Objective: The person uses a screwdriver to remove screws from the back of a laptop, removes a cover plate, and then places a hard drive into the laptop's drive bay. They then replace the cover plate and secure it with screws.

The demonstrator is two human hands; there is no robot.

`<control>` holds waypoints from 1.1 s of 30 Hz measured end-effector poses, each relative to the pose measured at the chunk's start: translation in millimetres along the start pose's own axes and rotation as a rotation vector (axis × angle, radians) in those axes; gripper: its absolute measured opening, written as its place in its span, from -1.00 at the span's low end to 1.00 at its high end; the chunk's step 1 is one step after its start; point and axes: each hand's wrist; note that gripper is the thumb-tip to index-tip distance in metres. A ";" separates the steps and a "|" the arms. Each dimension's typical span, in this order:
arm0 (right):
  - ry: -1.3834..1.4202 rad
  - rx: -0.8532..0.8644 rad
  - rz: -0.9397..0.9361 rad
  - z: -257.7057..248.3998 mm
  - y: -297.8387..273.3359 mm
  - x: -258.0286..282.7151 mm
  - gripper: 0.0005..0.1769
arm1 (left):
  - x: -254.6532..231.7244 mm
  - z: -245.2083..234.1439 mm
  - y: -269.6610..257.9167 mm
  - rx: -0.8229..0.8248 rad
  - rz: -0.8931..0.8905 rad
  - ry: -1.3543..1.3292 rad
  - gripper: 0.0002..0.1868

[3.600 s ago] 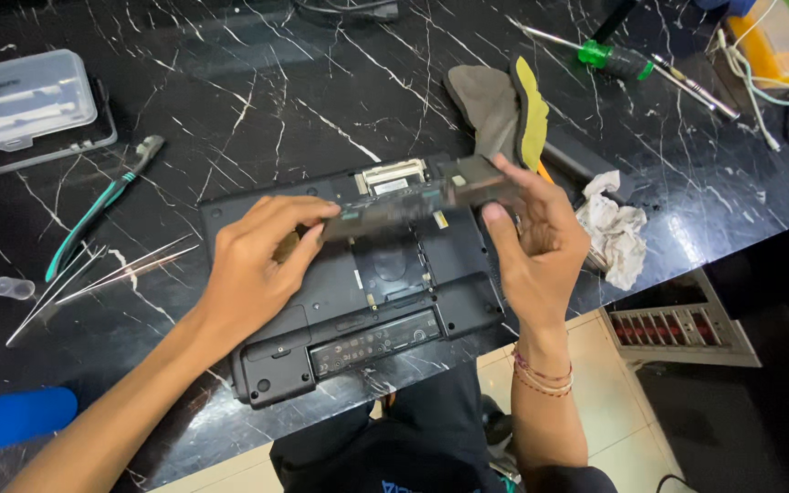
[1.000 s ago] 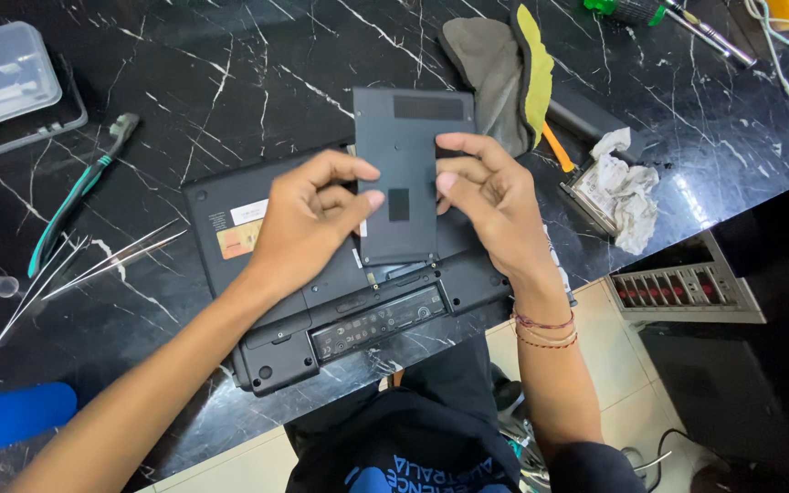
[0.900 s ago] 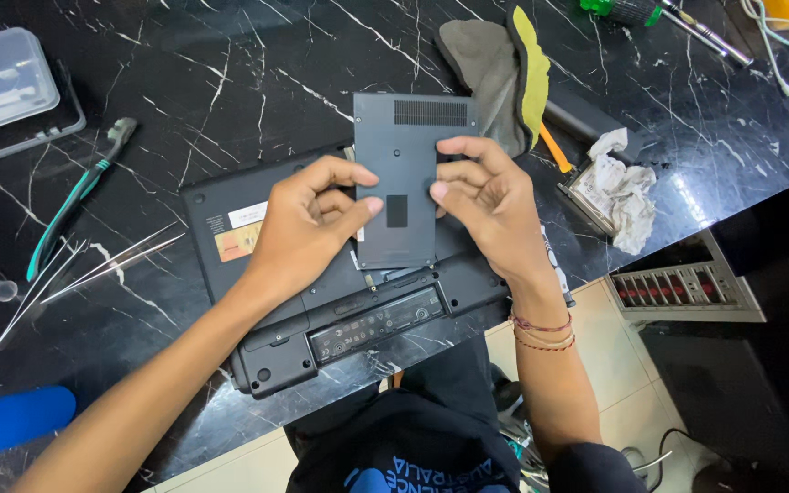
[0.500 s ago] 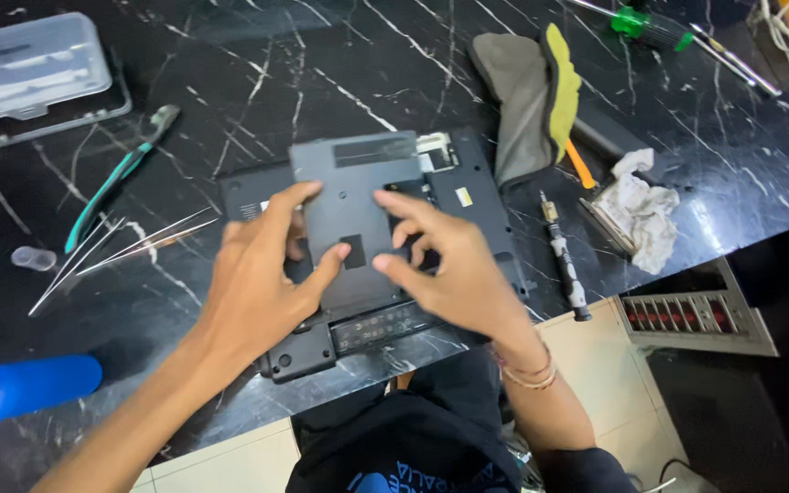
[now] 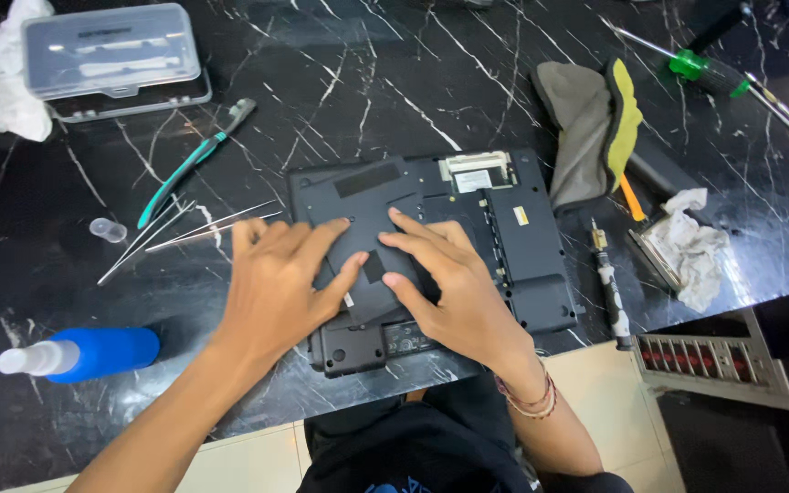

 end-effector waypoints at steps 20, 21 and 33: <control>0.243 -0.279 0.003 -4.7 -6.5 -1.9 -0.93 | -22.2 8.9 8.2 -0.125 0.009 -0.447 -0.89; 0.253 -0.289 -0.002 -8.7 -9.0 -0.8 -0.94 | -25.6 9.7 13.5 -0.109 -0.008 -0.507 -0.88; 0.216 -0.484 0.038 -77.7 -66.2 -19.4 -0.90 | -104.2 45.6 63.5 0.100 0.188 -0.675 -0.87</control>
Point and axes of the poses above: each hand's wrist, its own y-axis towards the middle knuckle, its own z-axis out of the palm, x = y × z, and after that the axes turned 7 degrees about -x, right-handed
